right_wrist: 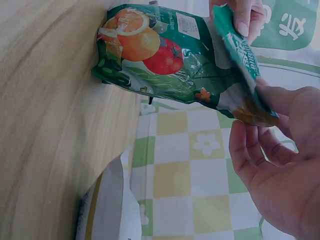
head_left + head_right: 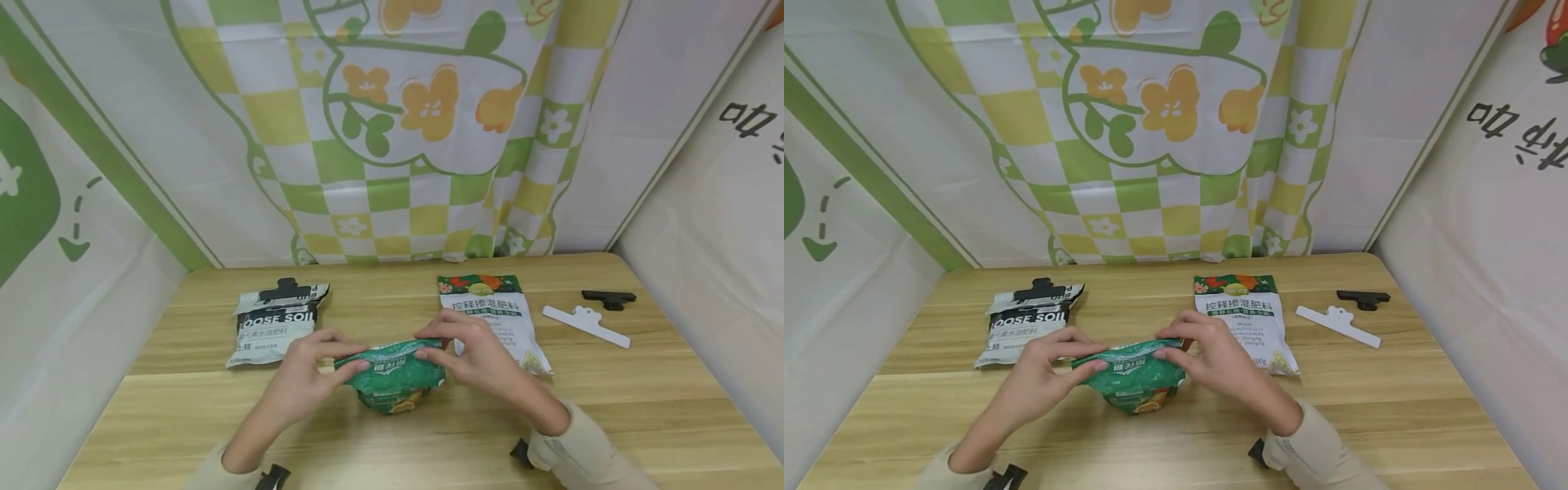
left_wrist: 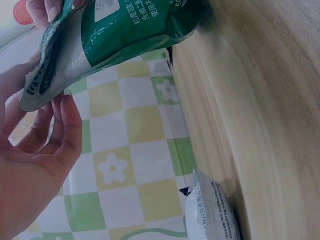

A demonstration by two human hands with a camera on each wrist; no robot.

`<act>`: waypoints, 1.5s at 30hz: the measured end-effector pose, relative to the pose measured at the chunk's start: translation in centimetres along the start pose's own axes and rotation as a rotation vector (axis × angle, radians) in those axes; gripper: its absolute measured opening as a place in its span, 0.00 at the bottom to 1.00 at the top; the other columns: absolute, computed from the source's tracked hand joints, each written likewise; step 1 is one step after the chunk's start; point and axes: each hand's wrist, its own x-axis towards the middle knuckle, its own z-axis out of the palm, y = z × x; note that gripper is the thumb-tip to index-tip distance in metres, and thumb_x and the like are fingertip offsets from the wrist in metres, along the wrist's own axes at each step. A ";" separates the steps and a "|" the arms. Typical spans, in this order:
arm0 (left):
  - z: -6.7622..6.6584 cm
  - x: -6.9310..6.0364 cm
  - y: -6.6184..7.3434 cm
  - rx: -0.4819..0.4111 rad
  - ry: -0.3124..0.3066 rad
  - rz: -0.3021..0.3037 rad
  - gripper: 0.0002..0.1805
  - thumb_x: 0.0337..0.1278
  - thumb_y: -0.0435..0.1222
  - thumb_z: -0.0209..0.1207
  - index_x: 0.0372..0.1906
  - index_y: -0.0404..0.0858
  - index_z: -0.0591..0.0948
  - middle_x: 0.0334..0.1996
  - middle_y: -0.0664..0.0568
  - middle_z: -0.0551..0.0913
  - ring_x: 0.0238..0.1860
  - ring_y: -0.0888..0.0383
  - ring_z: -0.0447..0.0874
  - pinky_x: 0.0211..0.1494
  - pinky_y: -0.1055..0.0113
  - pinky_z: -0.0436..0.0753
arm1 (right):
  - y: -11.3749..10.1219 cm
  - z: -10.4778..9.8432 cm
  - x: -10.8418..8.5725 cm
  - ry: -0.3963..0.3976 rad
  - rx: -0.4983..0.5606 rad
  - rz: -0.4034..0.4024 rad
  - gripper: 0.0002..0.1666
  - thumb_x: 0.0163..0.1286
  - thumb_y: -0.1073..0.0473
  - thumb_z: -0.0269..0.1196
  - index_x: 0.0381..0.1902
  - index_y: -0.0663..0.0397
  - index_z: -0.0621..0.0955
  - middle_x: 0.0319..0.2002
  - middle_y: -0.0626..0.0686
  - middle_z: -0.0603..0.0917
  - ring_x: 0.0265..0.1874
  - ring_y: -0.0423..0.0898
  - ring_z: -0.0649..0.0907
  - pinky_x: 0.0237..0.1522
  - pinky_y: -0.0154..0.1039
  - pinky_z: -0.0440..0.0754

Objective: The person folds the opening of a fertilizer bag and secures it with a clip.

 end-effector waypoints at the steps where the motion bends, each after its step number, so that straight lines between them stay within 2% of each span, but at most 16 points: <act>1: 0.1 0.0 0.0 0.011 0.006 0.017 0.13 0.56 0.36 0.76 0.47 0.45 0.92 0.35 0.63 0.87 0.36 0.70 0.80 0.38 0.71 0.83 | 0.1 0.0 -0.1 0.004 0.006 0.004 0.10 0.65 0.62 0.76 0.45 0.49 0.91 0.37 0.45 0.88 0.30 0.33 0.80 0.31 0.31 0.84; 5: 0.6 0.1 0.0 0.047 0.065 0.094 0.09 0.56 0.33 0.75 0.42 0.43 0.93 0.29 0.63 0.83 0.30 0.71 0.72 0.31 0.76 0.77 | 0.2 0.1 -0.1 0.031 0.042 0.010 0.07 0.65 0.62 0.76 0.40 0.47 0.92 0.33 0.44 0.87 0.29 0.34 0.80 0.29 0.34 0.85; 9: 0.9 0.2 -0.2 0.056 0.110 0.147 0.08 0.54 0.30 0.75 0.40 0.40 0.93 0.25 0.62 0.80 0.26 0.70 0.68 0.25 0.78 0.72 | 0.2 -0.2 -0.2 0.046 0.052 0.019 0.06 0.64 0.62 0.76 0.37 0.46 0.92 0.29 0.42 0.85 0.28 0.34 0.79 0.29 0.31 0.82; 14: 1.2 0.4 -0.2 0.047 0.114 0.182 0.08 0.53 0.29 0.74 0.39 0.40 0.93 0.24 0.62 0.79 0.24 0.70 0.67 0.24 0.79 0.71 | 0.3 -0.5 -0.4 0.038 0.041 0.022 0.06 0.64 0.63 0.76 0.36 0.45 0.92 0.27 0.40 0.83 0.28 0.33 0.78 0.28 0.30 0.80; 17: 1.1 0.5 -0.3 0.037 0.084 0.186 0.07 0.56 0.30 0.73 0.40 0.40 0.92 0.24 0.62 0.78 0.26 0.71 0.66 0.25 0.77 0.73 | 0.4 -0.6 -0.5 0.030 0.034 0.006 0.06 0.63 0.64 0.76 0.36 0.46 0.92 0.27 0.41 0.83 0.28 0.32 0.78 0.29 0.30 0.81; 20: 1.0 0.5 -0.3 0.030 0.020 0.167 0.09 0.61 0.31 0.71 0.44 0.42 0.92 0.25 0.63 0.75 0.28 0.72 0.65 0.28 0.76 0.74 | 0.4 -0.6 -0.5 0.018 0.038 -0.027 0.07 0.63 0.65 0.76 0.36 0.47 0.91 0.27 0.42 0.84 0.28 0.32 0.79 0.29 0.28 0.82; 23: 0.9 0.6 -0.1 0.047 -0.040 0.149 0.11 0.64 0.32 0.69 0.49 0.44 0.91 0.26 0.63 0.72 0.29 0.71 0.64 0.31 0.76 0.73 | 0.4 -0.5 -0.5 0.007 0.053 -0.040 0.07 0.64 0.66 0.75 0.36 0.47 0.91 0.27 0.42 0.84 0.27 0.33 0.78 0.28 0.28 0.81; 25: 0.9 0.7 0.1 0.074 -0.057 0.149 0.12 0.64 0.33 0.69 0.51 0.46 0.91 0.28 0.63 0.72 0.30 0.70 0.65 0.32 0.75 0.73 | 0.3 -0.5 -0.4 0.006 0.057 -0.035 0.07 0.64 0.65 0.75 0.36 0.46 0.91 0.27 0.42 0.84 0.27 0.33 0.78 0.28 0.27 0.80; 31: 2.1 1.8 0.9 0.090 -0.044 0.182 0.11 0.62 0.40 0.73 0.48 0.45 0.92 0.36 0.60 0.83 0.34 0.69 0.75 0.35 0.75 0.79 | 0.4 -0.3 -0.3 0.003 0.039 -0.081 0.08 0.64 0.66 0.75 0.36 0.47 0.91 0.27 0.43 0.83 0.26 0.33 0.77 0.27 0.29 0.79; 39: 3.0 2.6 1.2 0.029 0.011 0.204 0.02 0.60 0.34 0.73 0.37 0.43 0.93 0.30 0.60 0.85 0.33 0.67 0.79 0.36 0.73 0.83 | 0.5 -0.3 -0.1 -0.023 0.050 -0.041 0.06 0.64 0.64 0.75 0.36 0.46 0.91 0.28 0.42 0.83 0.27 0.32 0.76 0.28 0.28 0.80; 45: 3.1 2.6 0.6 0.020 0.051 0.212 0.02 0.58 0.35 0.74 0.35 0.44 0.93 0.28 0.61 0.83 0.31 0.68 0.76 0.33 0.74 0.79 | 0.3 -0.6 0.0 -0.039 0.052 -0.028 0.05 0.65 0.64 0.75 0.36 0.47 0.91 0.26 0.41 0.83 0.26 0.31 0.74 0.24 0.29 0.78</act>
